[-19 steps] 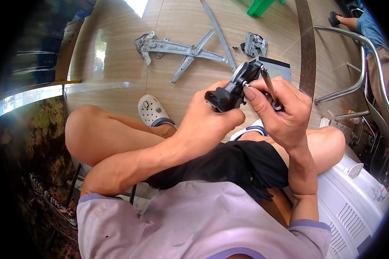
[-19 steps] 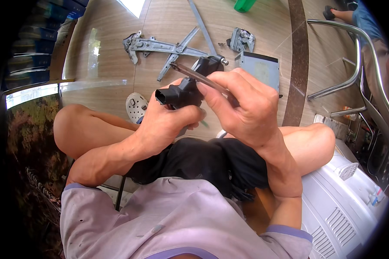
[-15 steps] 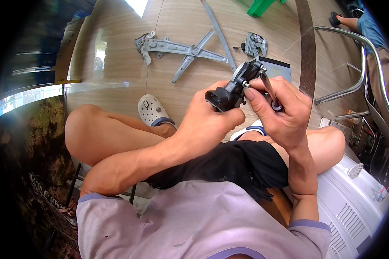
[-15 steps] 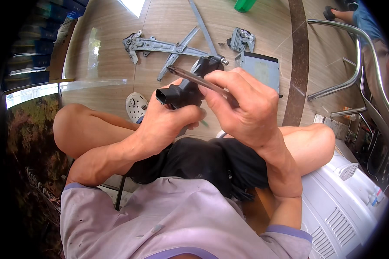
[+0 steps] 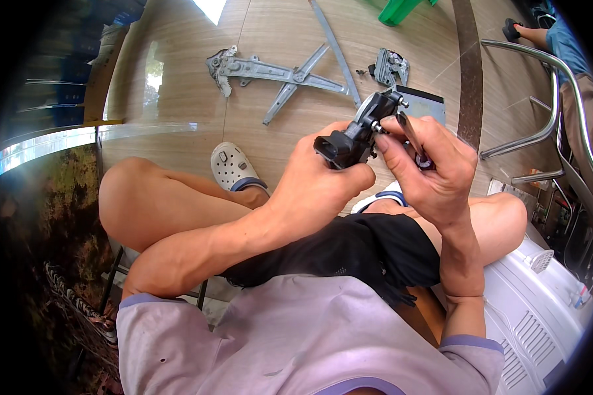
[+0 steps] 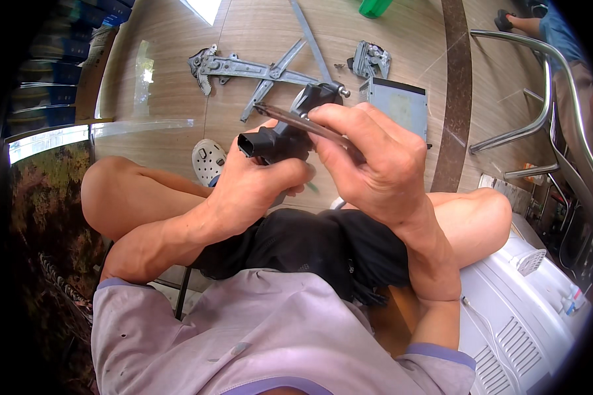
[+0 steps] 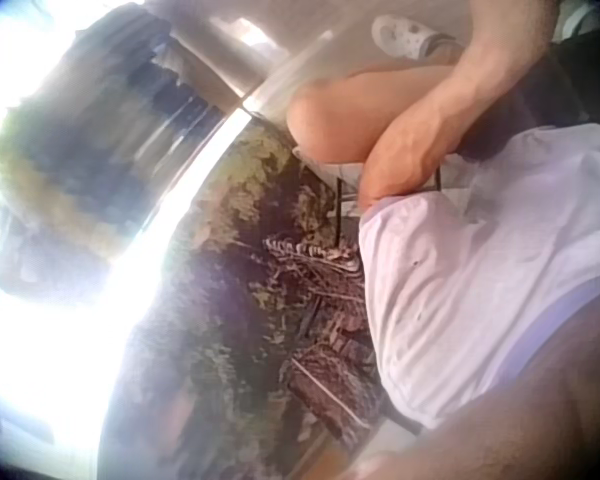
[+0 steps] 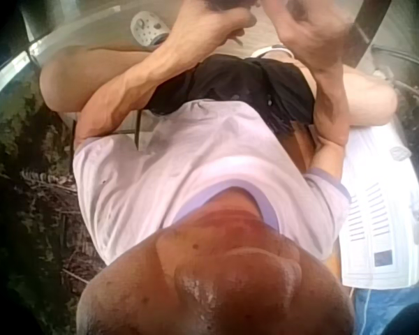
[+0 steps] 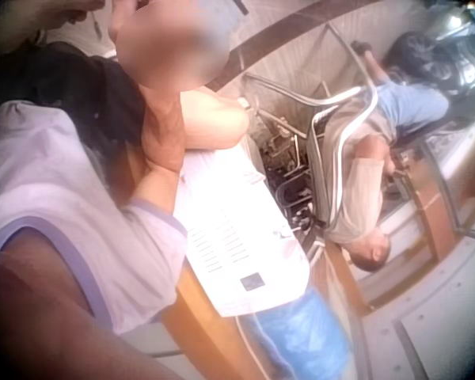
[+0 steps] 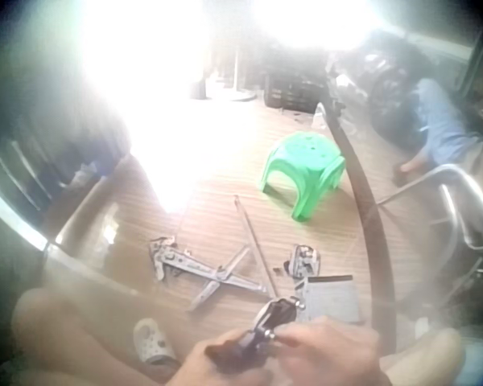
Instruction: The person repairs a car window motor part by holding the component and driving screws into it with a screwdriver.
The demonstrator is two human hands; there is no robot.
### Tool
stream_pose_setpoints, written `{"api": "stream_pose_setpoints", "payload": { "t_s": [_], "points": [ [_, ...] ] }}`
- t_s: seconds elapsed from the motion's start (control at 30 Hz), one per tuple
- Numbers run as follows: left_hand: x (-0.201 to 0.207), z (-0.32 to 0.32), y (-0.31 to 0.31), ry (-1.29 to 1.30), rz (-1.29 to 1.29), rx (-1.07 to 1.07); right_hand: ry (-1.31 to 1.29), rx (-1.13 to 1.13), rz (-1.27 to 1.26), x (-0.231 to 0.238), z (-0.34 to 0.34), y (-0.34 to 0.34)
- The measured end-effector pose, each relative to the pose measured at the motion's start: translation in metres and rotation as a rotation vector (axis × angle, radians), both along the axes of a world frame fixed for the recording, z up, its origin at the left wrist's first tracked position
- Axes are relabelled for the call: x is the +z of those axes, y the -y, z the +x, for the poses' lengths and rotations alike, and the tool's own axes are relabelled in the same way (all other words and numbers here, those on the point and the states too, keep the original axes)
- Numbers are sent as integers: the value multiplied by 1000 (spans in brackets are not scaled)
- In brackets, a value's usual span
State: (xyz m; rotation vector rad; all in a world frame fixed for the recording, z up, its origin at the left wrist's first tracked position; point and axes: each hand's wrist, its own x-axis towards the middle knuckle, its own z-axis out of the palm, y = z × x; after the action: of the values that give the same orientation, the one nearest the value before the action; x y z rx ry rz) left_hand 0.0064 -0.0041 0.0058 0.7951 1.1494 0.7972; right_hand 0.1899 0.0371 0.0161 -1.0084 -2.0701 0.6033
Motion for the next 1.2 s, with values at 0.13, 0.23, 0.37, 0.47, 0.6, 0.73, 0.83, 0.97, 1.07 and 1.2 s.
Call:
{"api": "stream_pose_setpoints", "payload": {
  "t_s": [0.13,0.23,0.37,0.47,0.6,0.73,0.83,0.97,1.07,1.2],
  "points": [
    [-1,1,-1,5,14,0,-11,0,-6,0,0,0],
    [-2,2,0,5,20,5,-20,-25,-45,0,-1,1],
    [-1,3,1,23,5,13,-5,-1,-17,-4,2,-1],
    [0,2,0,30,-21,-3,-14,5,-9,-3,0,-1],
    [0,2,1,27,-6,22,4,12,9,0,0,0],
    [2,0,0,11,-14,-10,-18,19,31,-2,-1,-1],
    [0,1,0,17,-18,2,-19,10,-7,-1,-1,1],
    [-2,4,1,38,-1,49,-7,-11,-60,-1,0,0],
    [2,3,-1,43,-18,27,12,-1,-42,-1,1,0],
    [1,1,-1,11,-15,-12,-6,9,7,-2,-1,-1]
  ]
}}
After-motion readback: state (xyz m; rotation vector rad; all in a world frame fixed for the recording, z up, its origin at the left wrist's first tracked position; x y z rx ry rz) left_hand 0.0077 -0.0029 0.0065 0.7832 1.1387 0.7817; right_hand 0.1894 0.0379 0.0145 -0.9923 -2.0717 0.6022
